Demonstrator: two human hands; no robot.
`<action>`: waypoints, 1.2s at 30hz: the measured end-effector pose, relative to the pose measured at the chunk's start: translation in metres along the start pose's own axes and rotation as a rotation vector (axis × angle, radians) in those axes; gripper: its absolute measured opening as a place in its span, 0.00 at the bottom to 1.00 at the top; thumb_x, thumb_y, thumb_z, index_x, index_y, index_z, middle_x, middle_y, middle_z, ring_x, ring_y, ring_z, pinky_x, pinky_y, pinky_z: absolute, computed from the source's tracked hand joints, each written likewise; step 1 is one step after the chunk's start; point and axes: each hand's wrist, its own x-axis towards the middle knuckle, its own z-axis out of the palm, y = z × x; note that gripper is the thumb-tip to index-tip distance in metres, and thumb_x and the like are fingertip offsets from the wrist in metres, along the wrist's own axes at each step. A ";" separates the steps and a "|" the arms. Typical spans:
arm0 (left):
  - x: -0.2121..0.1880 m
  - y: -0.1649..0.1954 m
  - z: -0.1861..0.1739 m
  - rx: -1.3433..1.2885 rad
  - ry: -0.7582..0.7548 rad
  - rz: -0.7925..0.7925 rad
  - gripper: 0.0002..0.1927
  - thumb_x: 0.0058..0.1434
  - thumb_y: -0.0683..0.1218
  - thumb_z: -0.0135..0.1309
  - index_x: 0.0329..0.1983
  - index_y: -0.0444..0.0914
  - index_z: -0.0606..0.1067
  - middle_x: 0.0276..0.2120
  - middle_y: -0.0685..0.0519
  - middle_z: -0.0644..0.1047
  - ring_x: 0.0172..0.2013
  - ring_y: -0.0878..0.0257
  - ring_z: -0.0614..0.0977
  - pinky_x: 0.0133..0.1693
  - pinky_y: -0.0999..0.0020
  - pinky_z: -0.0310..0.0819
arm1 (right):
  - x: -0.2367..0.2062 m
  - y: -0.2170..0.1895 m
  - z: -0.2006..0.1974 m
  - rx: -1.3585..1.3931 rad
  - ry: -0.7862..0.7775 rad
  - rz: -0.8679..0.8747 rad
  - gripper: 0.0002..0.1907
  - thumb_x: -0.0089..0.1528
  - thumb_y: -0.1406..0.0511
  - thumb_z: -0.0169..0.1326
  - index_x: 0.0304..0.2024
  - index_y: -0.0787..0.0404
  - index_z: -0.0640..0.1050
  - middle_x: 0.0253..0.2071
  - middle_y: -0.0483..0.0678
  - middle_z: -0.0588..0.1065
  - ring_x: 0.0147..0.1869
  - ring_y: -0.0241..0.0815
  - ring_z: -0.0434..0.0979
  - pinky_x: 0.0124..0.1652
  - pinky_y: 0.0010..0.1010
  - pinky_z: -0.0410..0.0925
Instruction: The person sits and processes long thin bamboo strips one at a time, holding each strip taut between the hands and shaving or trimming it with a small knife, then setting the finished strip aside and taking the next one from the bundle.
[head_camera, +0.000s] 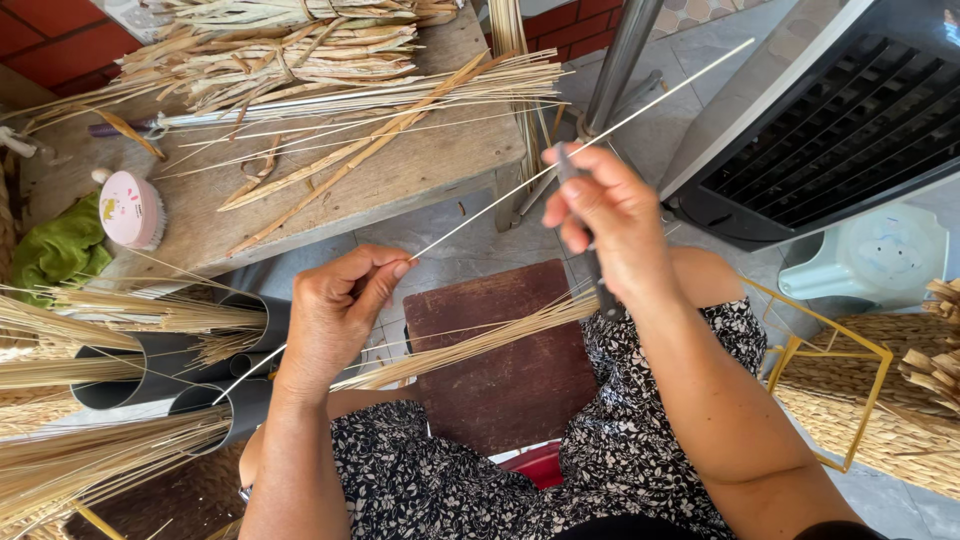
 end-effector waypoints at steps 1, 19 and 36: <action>0.000 -0.001 -0.003 -0.013 0.002 0.009 0.05 0.64 0.42 0.60 0.40 0.37 0.83 0.26 0.58 0.80 0.23 0.75 0.73 0.25 0.78 0.69 | 0.002 -0.003 -0.007 0.008 0.037 -0.002 0.15 0.72 0.67 0.49 0.61 0.63 0.75 0.33 0.48 0.76 0.27 0.29 0.67 0.26 0.19 0.60; 0.004 -0.039 -0.025 -0.433 0.851 0.288 0.08 0.82 0.45 0.54 0.50 0.34 0.76 0.38 0.52 0.80 0.32 0.70 0.78 0.36 0.74 0.76 | 0.006 -0.010 -0.045 0.157 0.150 0.007 0.13 0.74 0.67 0.49 0.61 0.61 0.75 0.31 0.46 0.73 0.26 0.31 0.64 0.27 0.22 0.60; 0.004 -0.014 0.075 -1.013 0.346 -0.148 0.09 0.70 0.46 0.57 0.49 0.37 0.77 0.42 0.47 0.83 0.34 0.66 0.82 0.37 0.72 0.76 | -0.026 -0.001 0.049 -0.048 -0.292 0.155 0.27 0.71 0.66 0.48 0.72 0.59 0.63 0.33 0.48 0.77 0.26 0.28 0.68 0.28 0.18 0.64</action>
